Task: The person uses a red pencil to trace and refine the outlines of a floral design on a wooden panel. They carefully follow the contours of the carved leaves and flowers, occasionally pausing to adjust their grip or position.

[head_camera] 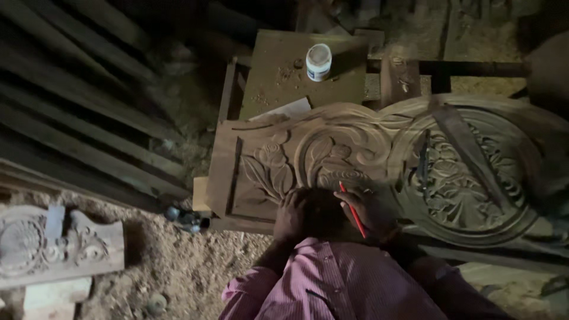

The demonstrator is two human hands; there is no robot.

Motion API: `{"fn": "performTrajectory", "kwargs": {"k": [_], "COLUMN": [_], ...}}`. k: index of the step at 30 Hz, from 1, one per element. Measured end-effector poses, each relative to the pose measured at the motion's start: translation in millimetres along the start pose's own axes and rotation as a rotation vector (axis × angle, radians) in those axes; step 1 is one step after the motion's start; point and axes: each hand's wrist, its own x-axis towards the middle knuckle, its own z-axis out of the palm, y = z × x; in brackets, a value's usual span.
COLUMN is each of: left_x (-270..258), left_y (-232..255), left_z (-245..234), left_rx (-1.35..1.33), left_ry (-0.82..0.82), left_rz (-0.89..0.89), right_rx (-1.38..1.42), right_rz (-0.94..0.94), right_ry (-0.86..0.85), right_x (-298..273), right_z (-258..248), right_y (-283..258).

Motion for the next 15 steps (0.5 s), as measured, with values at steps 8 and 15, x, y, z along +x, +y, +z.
{"fn": "performTrajectory", "kwargs": {"k": [8, 15], "left_x": [-7.5, -3.9], "left_y": [-34.9, -53.4], "left_z": [-11.2, -16.4], "left_rx": [0.156, 0.09], "left_ry": [-0.183, -0.27], "left_rz": [0.346, 0.368], "right_rx": [-0.35, -0.344], "right_rz": [0.061, 0.135], "right_ry": [0.019, 0.165], "right_x": [-8.6, -3.2], "right_z": [23.2, 42.6], "right_y": [-12.0, -16.8]}}
